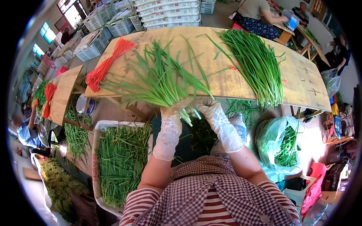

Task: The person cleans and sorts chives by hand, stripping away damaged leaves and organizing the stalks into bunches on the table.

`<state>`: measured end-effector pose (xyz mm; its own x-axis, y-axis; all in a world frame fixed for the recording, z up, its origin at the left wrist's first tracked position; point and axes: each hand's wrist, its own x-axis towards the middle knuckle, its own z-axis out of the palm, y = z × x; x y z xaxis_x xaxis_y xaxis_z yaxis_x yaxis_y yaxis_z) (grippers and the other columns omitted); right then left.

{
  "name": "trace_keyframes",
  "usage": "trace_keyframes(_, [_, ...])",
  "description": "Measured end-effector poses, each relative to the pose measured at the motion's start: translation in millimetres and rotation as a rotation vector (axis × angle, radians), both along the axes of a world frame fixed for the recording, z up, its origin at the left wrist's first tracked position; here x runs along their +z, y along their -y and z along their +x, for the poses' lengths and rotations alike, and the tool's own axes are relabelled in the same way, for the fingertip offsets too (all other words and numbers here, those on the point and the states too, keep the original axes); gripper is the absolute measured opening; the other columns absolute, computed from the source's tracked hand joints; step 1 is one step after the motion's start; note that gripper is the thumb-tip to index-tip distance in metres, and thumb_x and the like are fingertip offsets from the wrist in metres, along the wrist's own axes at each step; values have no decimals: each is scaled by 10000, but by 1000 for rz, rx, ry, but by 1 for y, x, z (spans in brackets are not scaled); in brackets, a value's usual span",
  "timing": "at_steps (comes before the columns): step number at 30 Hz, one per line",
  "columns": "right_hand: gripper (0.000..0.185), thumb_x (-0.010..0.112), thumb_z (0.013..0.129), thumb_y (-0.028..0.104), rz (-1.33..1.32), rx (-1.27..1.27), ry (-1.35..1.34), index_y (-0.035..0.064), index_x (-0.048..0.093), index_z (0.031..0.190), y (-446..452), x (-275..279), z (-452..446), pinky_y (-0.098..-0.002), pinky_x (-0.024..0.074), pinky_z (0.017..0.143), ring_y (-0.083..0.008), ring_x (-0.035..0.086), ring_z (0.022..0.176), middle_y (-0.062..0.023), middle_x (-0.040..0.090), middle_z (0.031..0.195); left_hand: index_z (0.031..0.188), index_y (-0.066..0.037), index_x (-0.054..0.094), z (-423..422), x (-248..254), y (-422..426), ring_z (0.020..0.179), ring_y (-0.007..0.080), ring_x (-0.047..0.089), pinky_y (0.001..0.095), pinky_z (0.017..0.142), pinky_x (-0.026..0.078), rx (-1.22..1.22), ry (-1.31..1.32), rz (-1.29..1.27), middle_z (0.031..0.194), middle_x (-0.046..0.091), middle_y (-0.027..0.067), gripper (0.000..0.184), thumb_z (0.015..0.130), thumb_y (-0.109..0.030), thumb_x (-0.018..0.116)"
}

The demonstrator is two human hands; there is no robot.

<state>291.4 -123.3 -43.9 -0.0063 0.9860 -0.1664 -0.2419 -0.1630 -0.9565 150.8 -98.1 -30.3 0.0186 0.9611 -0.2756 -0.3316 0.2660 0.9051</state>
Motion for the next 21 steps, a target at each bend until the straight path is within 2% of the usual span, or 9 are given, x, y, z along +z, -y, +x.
trace_keyframes(2, [230,711,850,162,-35,-12,105,-33,695,970,6,-9,1,-243,509,710,-95,625,713,-85,702,803,1006,11,575,-4,-7,-5,754,198,675,270,591,568,75,5,28,912,658,126,272,766,57,695])
trace_keyframes(3, [259,692,855,243,-47,77,271,1,702,948,12,-11,6,-296,527,724,-169,660,720,-103,706,818,1001,5,579,-6,-9,-8,759,195,674,262,592,563,110,7,43,918,658,123,264,769,52,695])
trace_keyframes(6, [343,706,822,314,138,647,1096,-8,694,941,40,-1,27,-341,529,706,-231,674,726,-166,697,830,992,-18,578,-23,-11,-19,750,176,664,236,592,544,166,157,166,921,658,114,247,782,21,701])
trace_keyframes(9, [366,664,835,365,124,239,1293,26,692,969,56,10,36,-386,524,741,-287,670,770,-191,675,837,1110,10,545,-37,22,-17,743,173,653,261,590,539,21,249,221,911,645,100,373,779,-31,711])
trace_keyframes(10, [378,640,870,367,181,-66,1254,2,690,957,49,2,42,-372,532,697,-247,683,747,-181,682,811,1123,17,549,-42,24,-15,754,176,650,271,613,541,-78,300,201,924,648,108,375,789,-48,707])
trace_keyframes(12, [357,614,914,327,-104,-224,756,-21,688,942,30,10,54,-318,535,638,-186,675,689,-141,689,791,1113,30,568,-34,34,-5,764,182,642,289,646,535,-73,273,143,927,652,113,353,794,-56,692])
trace_keyframes(15, [311,637,907,277,-198,-96,-27,-29,687,931,3,-7,53,-267,509,623,-169,649,623,-115,696,750,1077,42,596,-23,37,1,773,191,633,307,683,523,-149,343,217,921,653,118,314,789,-59,675])
trace_keyframes(18, [231,673,884,179,28,-236,210,-52,690,879,3,-2,34,-238,490,575,-118,622,588,-65,707,761,1005,54,620,-23,28,1,794,201,637,300,712,515,-163,335,238,923,650,125,241,794,-60,648])
trace_keyframes(21, [209,717,830,197,250,-375,665,-5,703,880,24,-2,15,-298,492,530,-202,633,565,-141,674,688,1022,73,601,-16,-2,-5,860,225,646,319,798,531,-57,218,106,980,656,159,208,846,-39,605])
